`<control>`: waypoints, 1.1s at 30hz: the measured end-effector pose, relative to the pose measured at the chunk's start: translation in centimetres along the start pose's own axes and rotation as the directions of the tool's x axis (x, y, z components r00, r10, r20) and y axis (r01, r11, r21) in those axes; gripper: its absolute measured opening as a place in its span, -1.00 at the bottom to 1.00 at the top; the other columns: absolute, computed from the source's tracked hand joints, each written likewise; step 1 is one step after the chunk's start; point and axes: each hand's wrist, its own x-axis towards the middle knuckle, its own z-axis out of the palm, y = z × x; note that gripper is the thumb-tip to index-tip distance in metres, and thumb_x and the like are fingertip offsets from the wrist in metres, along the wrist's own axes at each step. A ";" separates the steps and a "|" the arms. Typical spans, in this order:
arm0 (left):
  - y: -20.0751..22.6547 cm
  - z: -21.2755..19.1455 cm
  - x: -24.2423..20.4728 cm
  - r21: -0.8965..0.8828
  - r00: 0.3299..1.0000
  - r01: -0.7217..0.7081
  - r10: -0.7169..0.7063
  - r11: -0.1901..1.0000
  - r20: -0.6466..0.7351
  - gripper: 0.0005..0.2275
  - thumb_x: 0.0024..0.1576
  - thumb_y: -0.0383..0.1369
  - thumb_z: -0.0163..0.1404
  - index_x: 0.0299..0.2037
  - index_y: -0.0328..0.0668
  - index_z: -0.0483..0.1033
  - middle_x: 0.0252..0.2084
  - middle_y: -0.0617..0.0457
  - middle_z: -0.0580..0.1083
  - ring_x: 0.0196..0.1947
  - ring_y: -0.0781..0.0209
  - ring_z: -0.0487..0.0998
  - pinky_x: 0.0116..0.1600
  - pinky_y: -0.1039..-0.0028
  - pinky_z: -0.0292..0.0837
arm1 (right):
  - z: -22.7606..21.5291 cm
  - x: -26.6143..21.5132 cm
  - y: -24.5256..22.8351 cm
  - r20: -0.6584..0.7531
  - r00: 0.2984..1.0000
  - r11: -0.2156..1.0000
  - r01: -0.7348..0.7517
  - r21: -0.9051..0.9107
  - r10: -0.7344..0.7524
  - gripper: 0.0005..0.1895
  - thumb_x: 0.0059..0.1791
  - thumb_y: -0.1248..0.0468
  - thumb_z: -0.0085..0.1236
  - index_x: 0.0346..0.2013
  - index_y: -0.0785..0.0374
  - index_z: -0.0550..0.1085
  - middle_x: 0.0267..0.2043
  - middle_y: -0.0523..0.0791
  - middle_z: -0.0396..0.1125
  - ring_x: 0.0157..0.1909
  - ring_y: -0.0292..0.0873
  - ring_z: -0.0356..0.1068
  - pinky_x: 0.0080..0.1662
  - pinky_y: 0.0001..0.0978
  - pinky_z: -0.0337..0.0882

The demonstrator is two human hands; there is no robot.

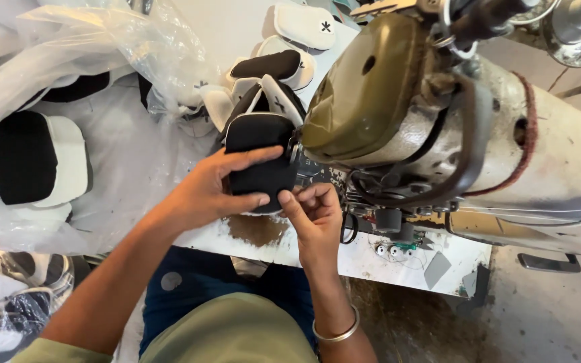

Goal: The person uses a sewing machine to stitch the edges of black and white slipper components. They repeatedly pick up a slipper, guide it under the machine's needle to sew the perimeter, and then place the finished item on a pile to the right.

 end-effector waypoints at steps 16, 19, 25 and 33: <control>2.2 -2.8 4.9 0.036 0.983 0.077 -0.082 0.996 0.166 -0.29 -0.03 -0.50 0.24 0.41 -0.09 0.31 0.10 0.13 0.55 0.01 0.44 0.48 0.15 0.55 0.42 | 1.7 2.1 -0.6 -0.079 0.997 1.000 0.003 0.030 -0.001 -0.69 0.02 0.47 0.24 -0.37 0.20 0.24 -0.42 -0.14 0.39 -0.40 -0.26 0.46 -0.33 -0.45 0.45; 1.8 -2.8 5.1 -0.066 0.984 0.101 -0.090 0.993 0.151 -0.29 -0.02 -0.49 0.23 0.42 -0.10 0.29 0.13 0.12 0.53 0.02 0.44 0.47 0.15 0.56 0.43 | 2.2 2.4 -0.9 -0.115 0.993 1.000 0.014 -0.001 -0.014 -0.67 0.02 0.45 0.25 -0.40 0.19 0.22 -0.47 -0.14 0.38 -0.45 -0.25 0.46 -0.38 -0.44 0.44; 0.2 -1.2 3.8 -0.231 0.997 0.038 -0.052 0.972 -0.057 -0.31 0.01 -0.49 0.26 0.41 -0.19 0.29 0.14 0.09 0.52 0.06 0.41 0.49 0.20 0.56 0.42 | 2.9 2.4 -1.6 -0.152 0.987 0.995 0.029 -0.092 -0.042 -0.67 0.04 0.37 0.21 -0.41 0.17 0.19 -0.47 -0.10 0.44 -0.47 -0.24 0.47 -0.42 -0.45 0.45; -4.2 6.8 -2.0 -0.328 0.775 0.058 -0.250 0.943 -0.581 -0.53 0.21 -0.52 0.20 0.37 -0.25 0.49 -0.19 0.08 0.42 -0.40 0.43 0.20 -0.32 0.61 0.12 | 1.6 1.9 -0.6 -0.072 0.997 0.999 0.037 0.006 -0.037 -0.65 -0.01 0.44 0.30 -0.35 0.18 0.22 -0.40 -0.16 0.37 -0.37 -0.27 0.45 -0.31 -0.42 0.50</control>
